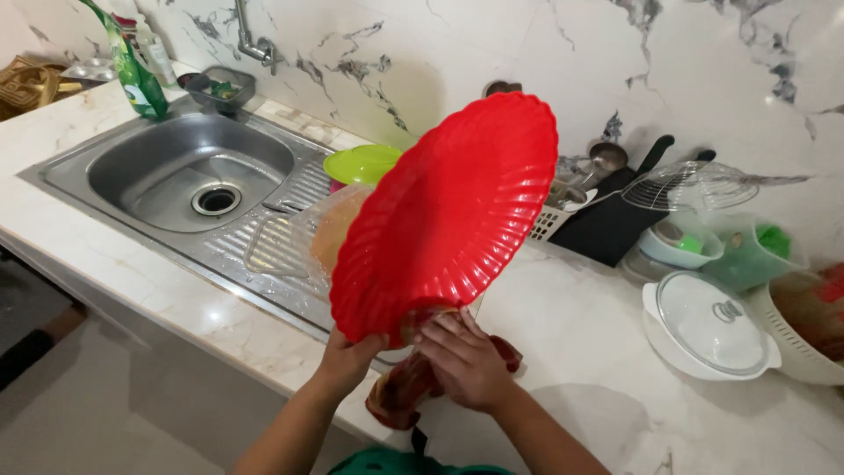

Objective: Drying washed plastic plates and bowls with a cloth at a kitchen counter.

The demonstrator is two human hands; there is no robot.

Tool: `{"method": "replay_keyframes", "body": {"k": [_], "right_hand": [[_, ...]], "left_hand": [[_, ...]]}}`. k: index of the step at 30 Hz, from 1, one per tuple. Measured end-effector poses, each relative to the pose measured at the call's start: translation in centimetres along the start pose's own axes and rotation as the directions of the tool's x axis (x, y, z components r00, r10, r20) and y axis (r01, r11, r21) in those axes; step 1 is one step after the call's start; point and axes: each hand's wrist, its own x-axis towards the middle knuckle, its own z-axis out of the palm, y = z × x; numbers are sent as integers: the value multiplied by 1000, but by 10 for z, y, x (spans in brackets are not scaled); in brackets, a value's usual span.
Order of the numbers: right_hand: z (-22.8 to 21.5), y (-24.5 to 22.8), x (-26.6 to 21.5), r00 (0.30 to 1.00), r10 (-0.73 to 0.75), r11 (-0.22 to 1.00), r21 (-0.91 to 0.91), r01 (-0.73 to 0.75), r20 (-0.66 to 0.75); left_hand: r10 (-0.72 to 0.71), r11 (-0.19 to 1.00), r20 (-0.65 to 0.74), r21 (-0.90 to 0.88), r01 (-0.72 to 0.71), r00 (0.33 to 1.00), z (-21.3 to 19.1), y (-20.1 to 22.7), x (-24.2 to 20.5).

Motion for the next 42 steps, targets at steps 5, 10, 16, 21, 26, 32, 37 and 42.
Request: {"method": "replay_keyframes", "body": {"k": [5,10,16,21,26,32,37,42], "right_hand": [[-29,43,-37,989,132,853,501,-148,67],[-64,52,-81,744,524,816,5,-578,415],[-47,-39,-43,942,303,949,48,-312,145],[1,-37,-29,978,-93,987,-111,115,187],[-96,-28,11,888,461,883,98,-459,3],[-164,7,37,832,411,819,552,-157,-372],[-142,-39,57,918,261,671,740,50,-299],[-54,-40,55,942,-335,942,21,334,12]], "left_hand": [[68,990,-112,131,-53,991,-21,0,-11],[88,986,-118,-131,-104,989,-12,51,-18],[52,944,-145,-315,-96,988,-13,36,-25],[2,915,-158,-399,-66,988,31,86,-24],[-25,926,-156,-375,-36,987,30,101,-30],[-26,957,-149,-289,-19,988,22,71,-33],[-10,977,-83,-214,-8,997,54,65,-34],[41,996,112,77,-49,993,55,3,-57]]}}
